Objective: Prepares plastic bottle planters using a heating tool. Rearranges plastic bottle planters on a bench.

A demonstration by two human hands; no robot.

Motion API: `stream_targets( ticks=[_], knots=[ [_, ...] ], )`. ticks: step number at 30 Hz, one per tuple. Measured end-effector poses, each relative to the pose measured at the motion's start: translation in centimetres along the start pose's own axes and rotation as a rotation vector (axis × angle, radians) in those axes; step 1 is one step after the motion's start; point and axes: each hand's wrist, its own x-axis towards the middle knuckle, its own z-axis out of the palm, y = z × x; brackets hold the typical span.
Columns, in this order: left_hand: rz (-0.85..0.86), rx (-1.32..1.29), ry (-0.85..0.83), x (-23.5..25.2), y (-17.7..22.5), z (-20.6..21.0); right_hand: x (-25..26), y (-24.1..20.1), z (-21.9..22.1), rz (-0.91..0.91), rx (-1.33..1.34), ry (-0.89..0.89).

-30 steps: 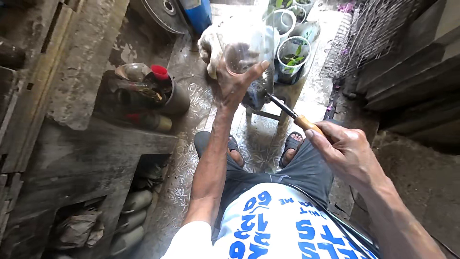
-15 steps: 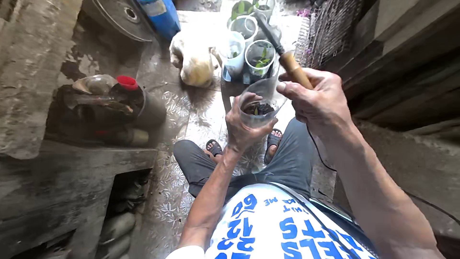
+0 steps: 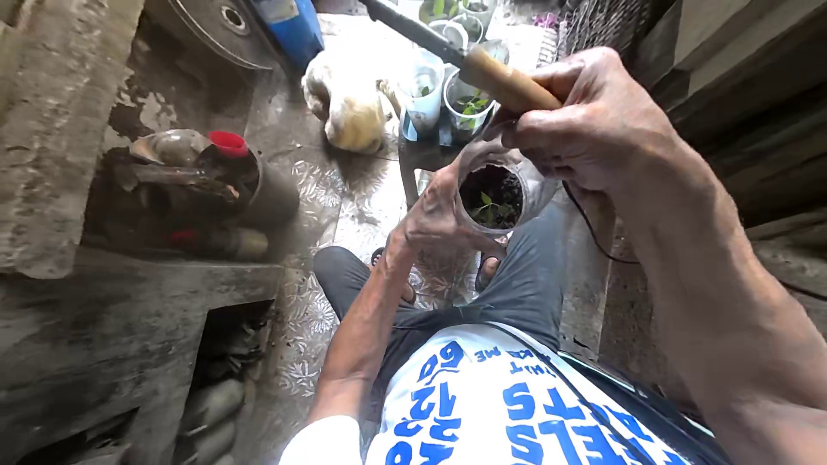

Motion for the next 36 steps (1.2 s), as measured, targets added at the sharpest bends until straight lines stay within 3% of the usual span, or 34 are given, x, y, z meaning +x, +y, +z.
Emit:
stream_targets(
  ticks=[5, 9, 13, 18, 22, 25, 36],
  knots=[
    [-0.016, -0.037, 0.183, 2.0, -0.6, 0.5, 2.2, -1.2, -1.0, -0.06, 0.018, 0.007],
    [-0.115, -0.081, 0.338, 1.7, -1.0, 0.1, 1.7, -1.0, -1.9, -0.069, 0.082, 0.157],
    [-0.224, -0.144, 0.507, 1.8, -0.6, -1.2, -2.3, 0.8, -2.5, -0.082, 0.016, 0.336],
    [-0.348, -0.121, 0.687, 3.4, -0.2, -4.3, -9.0, 6.5, -0.5, -0.026, -0.129, 0.314],
    [-0.388, -0.018, 0.812, 4.3, -0.5, -6.6, -11.4, 8.9, 1.8, -0.039, -0.231, 0.267],
    [-0.381, 0.058, 0.835, 4.5, -0.3, -7.6, -11.4, 9.4, 2.7, -0.063, -0.316, 0.245],
    [-0.353, -0.029, 0.858, 4.2, 0.7, -8.0, -10.2, 9.3, 3.6, -0.087, -0.384, 0.223]
  ],
)
